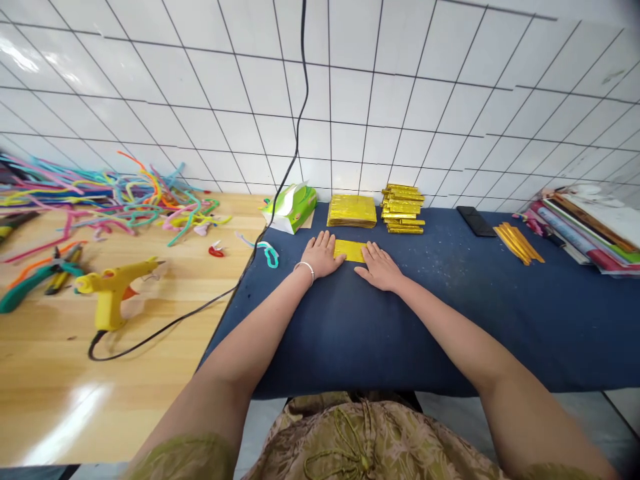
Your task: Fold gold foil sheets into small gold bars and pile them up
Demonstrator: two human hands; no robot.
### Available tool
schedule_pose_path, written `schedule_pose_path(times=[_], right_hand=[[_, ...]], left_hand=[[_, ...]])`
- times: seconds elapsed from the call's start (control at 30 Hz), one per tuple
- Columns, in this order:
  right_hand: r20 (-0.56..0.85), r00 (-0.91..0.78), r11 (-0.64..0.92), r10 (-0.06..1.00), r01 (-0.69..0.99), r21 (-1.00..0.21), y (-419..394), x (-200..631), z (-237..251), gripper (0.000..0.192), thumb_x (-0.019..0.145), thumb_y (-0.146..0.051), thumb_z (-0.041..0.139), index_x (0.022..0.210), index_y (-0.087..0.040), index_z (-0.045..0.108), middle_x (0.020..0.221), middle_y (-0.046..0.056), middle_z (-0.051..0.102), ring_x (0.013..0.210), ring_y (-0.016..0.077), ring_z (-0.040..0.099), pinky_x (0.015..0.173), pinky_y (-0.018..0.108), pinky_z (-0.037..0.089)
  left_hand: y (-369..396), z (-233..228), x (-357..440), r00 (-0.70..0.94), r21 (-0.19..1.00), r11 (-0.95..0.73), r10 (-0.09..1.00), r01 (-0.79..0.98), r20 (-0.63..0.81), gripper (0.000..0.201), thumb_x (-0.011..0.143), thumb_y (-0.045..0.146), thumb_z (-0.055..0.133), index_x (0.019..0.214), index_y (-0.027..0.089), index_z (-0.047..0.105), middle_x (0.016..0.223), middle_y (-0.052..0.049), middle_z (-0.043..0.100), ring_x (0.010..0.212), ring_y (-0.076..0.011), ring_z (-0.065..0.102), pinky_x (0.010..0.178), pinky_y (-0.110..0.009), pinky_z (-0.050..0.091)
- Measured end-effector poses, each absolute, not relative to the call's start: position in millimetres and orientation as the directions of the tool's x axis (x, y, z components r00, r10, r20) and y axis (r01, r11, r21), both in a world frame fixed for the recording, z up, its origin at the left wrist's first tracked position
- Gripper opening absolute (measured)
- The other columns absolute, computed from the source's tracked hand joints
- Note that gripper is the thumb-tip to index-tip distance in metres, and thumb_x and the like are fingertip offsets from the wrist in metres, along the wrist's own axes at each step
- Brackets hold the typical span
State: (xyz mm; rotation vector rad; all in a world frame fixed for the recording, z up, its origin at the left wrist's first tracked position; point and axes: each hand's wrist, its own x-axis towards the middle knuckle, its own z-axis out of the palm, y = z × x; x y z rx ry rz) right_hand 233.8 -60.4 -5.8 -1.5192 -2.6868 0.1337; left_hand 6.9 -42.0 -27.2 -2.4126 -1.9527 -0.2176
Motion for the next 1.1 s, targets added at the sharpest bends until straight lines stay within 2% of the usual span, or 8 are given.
schedule_pose_path(times=[0.2, 0.47, 0.63, 0.77, 0.87, 0.97, 1.1], right_hand=[[0.053, -0.5, 0.503, 0.864, 0.858, -0.104, -63.7, 233.7, -6.1, 0.082, 0.088, -0.067, 0.013, 0.147, -0.011, 0.023, 0.155, 0.013, 0.017, 0.143, 0.0262, 0.012, 0.114, 0.042, 0.016], [0.128, -0.424, 0.44, 0.897, 0.888, -0.137, -61.7, 240.6, -4.4, 0.055, 0.096, -0.046, 0.02, 0.14, -0.019, 0.038, 0.15, 0.008, 0.033, 0.139, 0.0228, 0.026, 0.111, 0.042, 0.021], [0.155, -0.362, 0.387, 0.919, 0.904, -0.181, -53.8, 248.4, -0.1, 0.046, 0.094, -0.045, 0.032, 0.132, -0.025, 0.049, 0.143, 0.004, 0.045, 0.136, 0.0244, 0.031, 0.106, 0.042, 0.029], [0.166, -0.281, 0.31, 0.945, 0.931, -0.194, -48.1, 252.6, -1.9, 0.058, 0.088, -0.052, 0.044, 0.134, -0.019, 0.046, 0.145, 0.01, 0.04, 0.136, 0.029, 0.028, 0.106, 0.045, 0.029], [0.163, -0.277, 0.306, 0.947, 0.932, -0.195, -46.7, 253.3, -4.1, 0.058, 0.086, -0.053, 0.045, 0.133, -0.018, 0.047, 0.146, 0.011, 0.039, 0.136, 0.0299, 0.027, 0.106, 0.045, 0.029], [0.184, -0.29, 0.326, 0.939, 0.922, -0.208, -46.5, 254.0, -5.0, 0.054, 0.087, -0.051, 0.046, 0.133, -0.022, 0.048, 0.145, 0.009, 0.04, 0.135, 0.0292, 0.029, 0.106, 0.046, 0.029], [0.216, -0.305, 0.354, 0.927, 0.903, -0.244, -44.8, 256.2, -6.1, 0.051, 0.086, -0.049, 0.048, 0.133, -0.027, 0.048, 0.142, 0.006, 0.044, 0.134, 0.0282, 0.032, 0.104, 0.047, 0.031]], left_hand=[[-39.2, -29.3, 0.3, 0.15, 0.073, -0.161, 0.979, 0.984, 0.135, 0.072, 0.091, 0.057, 0.014, 0.146, 0.013, 0.025, 0.154, -0.011, 0.021, 0.143, -0.025, 0.014, 0.113, -0.044, 0.014], [-37.5, -27.5, -10.9, 0.143, 0.111, -0.159, 0.98, 0.981, 0.14, 0.064, 0.093, 0.053, 0.02, 0.145, 0.017, 0.029, 0.153, -0.009, 0.024, 0.143, -0.024, 0.017, 0.113, -0.044, 0.018], [-37.4, -21.7, -21.0, 0.145, 0.157, -0.164, 0.981, 0.974, 0.127, 0.066, 0.089, 0.061, 0.03, 0.142, 0.022, 0.034, 0.151, -0.007, 0.03, 0.141, -0.0245, 0.022, 0.112, -0.043, 0.021], [-34.4, -20.9, -28.8, 0.136, 0.183, -0.157, 0.983, 0.971, 0.12, 0.074, 0.085, 0.066, 0.037, 0.142, 0.02, 0.035, 0.15, -0.01, 0.031, 0.141, -0.0257, 0.024, 0.112, -0.043, 0.023], [-31.5, -22.5, -36.7, 0.166, 0.227, -0.192, 0.978, 0.955, 0.127, 0.076, 0.081, 0.068, 0.043, 0.14, 0.021, 0.038, 0.149, -0.01, 0.033, 0.139, -0.026, 0.026, 0.111, -0.043, 0.025], [-29.2, -22.6, -43.9, 0.175, 0.295, -0.219, 0.97, 0.93, 0.167, 0.072, 0.078, 0.064, 0.053, 0.137, 0.025, 0.042, 0.147, -0.008, 0.038, 0.137, -0.0259, 0.031, 0.11, -0.043, 0.027], [-27.6, -17.9, -45.9, 0.191, 0.409, -0.29, 0.945, 0.866, 0.266, 0.06, 0.074, 0.05, 0.066, 0.128, 0.025, 0.052, 0.141, -0.005, 0.046, 0.129, -0.0219, 0.042, 0.109, -0.037, 0.031]])
